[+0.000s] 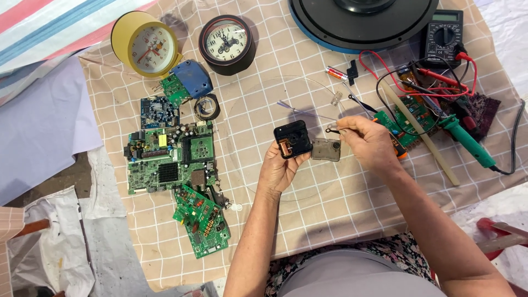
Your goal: Repairing and assembling clock mechanisms and electronic components using a soldering iron and hand tools.
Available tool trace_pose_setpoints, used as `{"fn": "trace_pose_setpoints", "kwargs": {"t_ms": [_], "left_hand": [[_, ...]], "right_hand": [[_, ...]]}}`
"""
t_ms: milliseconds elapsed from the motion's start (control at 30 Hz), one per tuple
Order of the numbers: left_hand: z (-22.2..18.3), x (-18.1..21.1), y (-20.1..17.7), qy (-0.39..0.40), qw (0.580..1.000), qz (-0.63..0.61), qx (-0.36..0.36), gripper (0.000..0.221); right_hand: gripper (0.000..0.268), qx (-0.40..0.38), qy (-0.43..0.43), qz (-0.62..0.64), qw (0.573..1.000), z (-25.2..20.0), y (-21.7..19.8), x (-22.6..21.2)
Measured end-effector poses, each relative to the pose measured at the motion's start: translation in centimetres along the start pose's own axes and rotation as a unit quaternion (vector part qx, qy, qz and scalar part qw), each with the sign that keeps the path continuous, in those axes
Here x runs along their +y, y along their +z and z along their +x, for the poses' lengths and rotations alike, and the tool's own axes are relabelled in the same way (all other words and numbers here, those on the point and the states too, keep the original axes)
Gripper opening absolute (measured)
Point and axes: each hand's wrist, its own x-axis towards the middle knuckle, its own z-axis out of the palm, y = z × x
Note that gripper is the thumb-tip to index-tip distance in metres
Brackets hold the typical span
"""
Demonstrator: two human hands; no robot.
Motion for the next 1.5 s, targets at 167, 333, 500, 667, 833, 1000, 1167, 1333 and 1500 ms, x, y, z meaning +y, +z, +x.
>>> {"fn": "trace_pose_setpoints", "kwargs": {"t_ms": [167, 333, 500, 667, 833, 1000, 1167, 1333, 1500], "left_hand": [[0.0, -0.1, -0.2, 0.002, 1.0, -0.001, 0.001, 0.018], [-0.1, 0.0, 0.2, 0.003, 1.0, -0.005, -0.001, 0.018], [-0.2, 0.3, 1.0, 0.003, 1.0, -0.004, -0.001, 0.018], [-0.1, 0.2, 0.8, 0.003, 1.0, 0.002, -0.003, 0.017], [-0.1, 0.1, 1.0, 0.003, 1.0, 0.004, -0.003, 0.018], [-0.3, 0.1, 0.9, 0.003, 1.0, 0.027, -0.011, 0.016], [0.5, -0.6, -1.7, -0.003, 0.999, 0.038, -0.021, 0.016], [0.2, -0.4, -0.9, 0.004, 0.998, 0.058, -0.02, 0.02], [1.3, -1.8, -4.7, -0.002, 0.998, 0.053, -0.023, 0.024]], "right_hand": [[0.017, -0.001, -0.017, -0.026, 1.0, 0.1, -0.1, -0.6], [0.017, 0.015, -0.042, -0.054, 0.998, 0.1, 0.1, -0.2], [0.016, 0.039, -0.125, -0.124, 0.984, -0.1, 0.2, 1.5], [0.028, 0.037, -0.259, -0.179, 0.948, -1.0, -0.1, -1.1], [0.07, -0.049, -0.298, -0.112, 0.947, -2.3, 1.2, -5.6], [0.082, -0.112, -0.306, -0.124, 0.937, -2.2, 2.9, -7.0], [0.074, -0.127, -0.285, -0.118, 0.943, -2.2, 3.2, -7.8], [0.072, -0.125, -0.277, -0.116, 0.946, -1.9, 3.2, -7.0], [0.079, -0.128, -0.317, -0.14, 0.929, -1.9, 3.4, -7.8]]}}
